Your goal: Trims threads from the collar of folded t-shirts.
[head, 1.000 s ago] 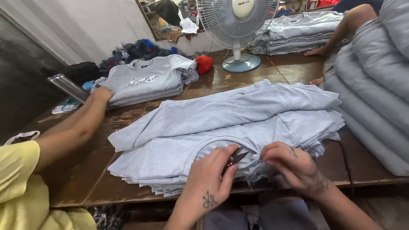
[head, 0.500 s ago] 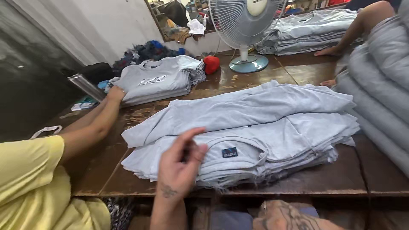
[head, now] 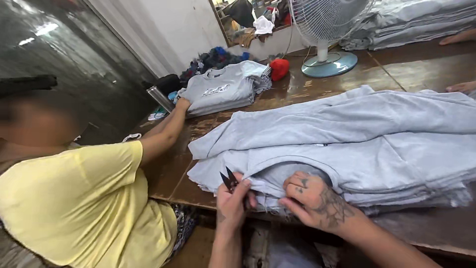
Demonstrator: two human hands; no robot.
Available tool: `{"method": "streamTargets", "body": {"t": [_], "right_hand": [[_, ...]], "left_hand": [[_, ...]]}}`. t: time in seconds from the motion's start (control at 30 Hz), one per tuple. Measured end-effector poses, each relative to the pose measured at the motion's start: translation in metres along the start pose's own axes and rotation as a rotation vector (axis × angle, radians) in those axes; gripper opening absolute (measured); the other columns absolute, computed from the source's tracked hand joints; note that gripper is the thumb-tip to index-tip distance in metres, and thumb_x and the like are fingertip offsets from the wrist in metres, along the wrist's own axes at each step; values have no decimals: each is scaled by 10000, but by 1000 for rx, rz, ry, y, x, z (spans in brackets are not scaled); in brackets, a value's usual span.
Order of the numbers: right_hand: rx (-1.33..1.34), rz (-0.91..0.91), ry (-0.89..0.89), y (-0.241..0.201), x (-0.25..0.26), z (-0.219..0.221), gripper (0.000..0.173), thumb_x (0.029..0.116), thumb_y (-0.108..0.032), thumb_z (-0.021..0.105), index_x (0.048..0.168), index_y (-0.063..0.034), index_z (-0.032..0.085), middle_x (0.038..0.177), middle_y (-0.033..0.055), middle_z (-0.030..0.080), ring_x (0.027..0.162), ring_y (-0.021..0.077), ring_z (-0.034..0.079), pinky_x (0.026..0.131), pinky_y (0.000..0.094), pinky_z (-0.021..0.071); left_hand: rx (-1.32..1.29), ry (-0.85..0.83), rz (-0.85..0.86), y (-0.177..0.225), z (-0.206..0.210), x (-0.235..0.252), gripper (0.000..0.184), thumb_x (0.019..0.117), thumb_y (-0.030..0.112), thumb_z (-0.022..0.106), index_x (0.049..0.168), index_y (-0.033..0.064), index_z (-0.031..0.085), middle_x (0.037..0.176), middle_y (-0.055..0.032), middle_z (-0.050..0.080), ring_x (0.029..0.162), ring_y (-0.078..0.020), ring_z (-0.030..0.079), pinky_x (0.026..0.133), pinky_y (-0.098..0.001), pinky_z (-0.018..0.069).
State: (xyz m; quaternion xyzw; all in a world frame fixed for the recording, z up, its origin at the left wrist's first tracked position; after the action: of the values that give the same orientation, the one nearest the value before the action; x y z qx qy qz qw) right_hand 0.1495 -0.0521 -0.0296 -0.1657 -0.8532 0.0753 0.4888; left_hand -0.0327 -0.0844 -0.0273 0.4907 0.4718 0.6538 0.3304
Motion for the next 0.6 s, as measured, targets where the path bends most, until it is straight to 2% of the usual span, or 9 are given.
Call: {"method": "streamTargets", "body": {"t": [0.1, 0.2, 0.27, 0.33, 0.37, 0.4, 0.47, 0.53, 0.6], "right_hand": [[24, -39, -20, 9, -6, -17, 412, 1022, -319, 527, 695, -81, 605, 655, 74, 601, 646, 207, 616, 584, 318, 497], [66, -47, -60, 15, -14, -33, 490, 1056, -369, 498, 659, -86, 554, 619, 62, 539, 623, 184, 564, 576, 298, 456], [39, -13, -94, 17, -16, -39, 554, 1063, -500, 447, 711, -87, 555, 613, 50, 518, 589, 164, 539, 546, 293, 439], [-22, 27, -137, 13, -10, -36, 593, 1038, -597, 425, 832, -80, 633, 608, 32, 554, 542, 149, 553, 502, 302, 452], [-47, 29, -139, 8, -6, -31, 531, 1032, -542, 464, 860, -79, 660, 604, 29, 577, 525, 155, 571, 483, 316, 462], [-57, 23, -124, 2, -4, -26, 416, 1021, -428, 508, 860, -79, 668, 615, 33, 603, 535, 164, 597, 487, 321, 482], [-9, 9, -63, -4, -5, -22, 299, 1030, -264, 511, 859, -66, 656, 639, 43, 611, 568, 168, 604, 520, 301, 488], [74, 32, -34, 0, -11, -28, 308, 1062, -222, 471, 883, -56, 659, 674, 50, 633, 615, 150, 619, 575, 273, 502], [163, 77, -45, 5, -17, -37, 359, 1098, -237, 413, 899, -53, 648, 711, 51, 653, 666, 115, 638, 635, 238, 522]], "left_hand": [[-262, -69, 81, -16, 21, -13, 73, 937, 235, 707, 871, 211, 690, 650, 89, 662, 489, 5, 603, 455, -170, 523], [-349, -227, 114, -18, 35, -22, 68, 968, 246, 691, 969, 186, 723, 732, 82, 698, 566, 9, 642, 521, -166, 554], [-367, -288, 123, -19, 43, -28, 75, 984, 225, 674, 998, 176, 729, 772, 89, 709, 616, 19, 654, 567, -161, 563], [-388, -295, 132, -20, 46, -32, 75, 986, 210, 672, 998, 166, 731, 782, 91, 709, 634, 25, 654, 585, -157, 561], [-398, -293, 132, -21, 46, -33, 74, 986, 206, 673, 998, 160, 729, 778, 88, 708, 631, 24, 653, 580, -156, 560], [-408, -299, 129, -22, 45, -32, 78, 986, 208, 672, 1001, 158, 729, 775, 84, 711, 625, 23, 652, 571, -155, 556], [-450, -339, 116, -23, 42, -29, 92, 987, 205, 671, 1021, 150, 736, 791, 64, 725, 625, 9, 663, 566, -161, 561], [-470, -379, 99, -25, 43, -29, 101, 987, 204, 673, 1028, 139, 739, 798, 51, 728, 639, -3, 672, 579, -167, 567], [-507, -383, 81, -26, 41, -29, 106, 988, 198, 668, 1045, 137, 734, 823, 42, 736, 651, -12, 684, 576, -174, 574]]}}
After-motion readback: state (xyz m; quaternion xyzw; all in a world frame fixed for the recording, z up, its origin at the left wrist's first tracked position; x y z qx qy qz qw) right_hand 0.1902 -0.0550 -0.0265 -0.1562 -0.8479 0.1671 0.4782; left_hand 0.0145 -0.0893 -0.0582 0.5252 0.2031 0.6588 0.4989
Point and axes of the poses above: each hand's wrist, its own x-axis towards the middle knuckle, its own z-axis out of the palm, y = z × x, the point moved 6 cm from there along x, towards the middle knuckle
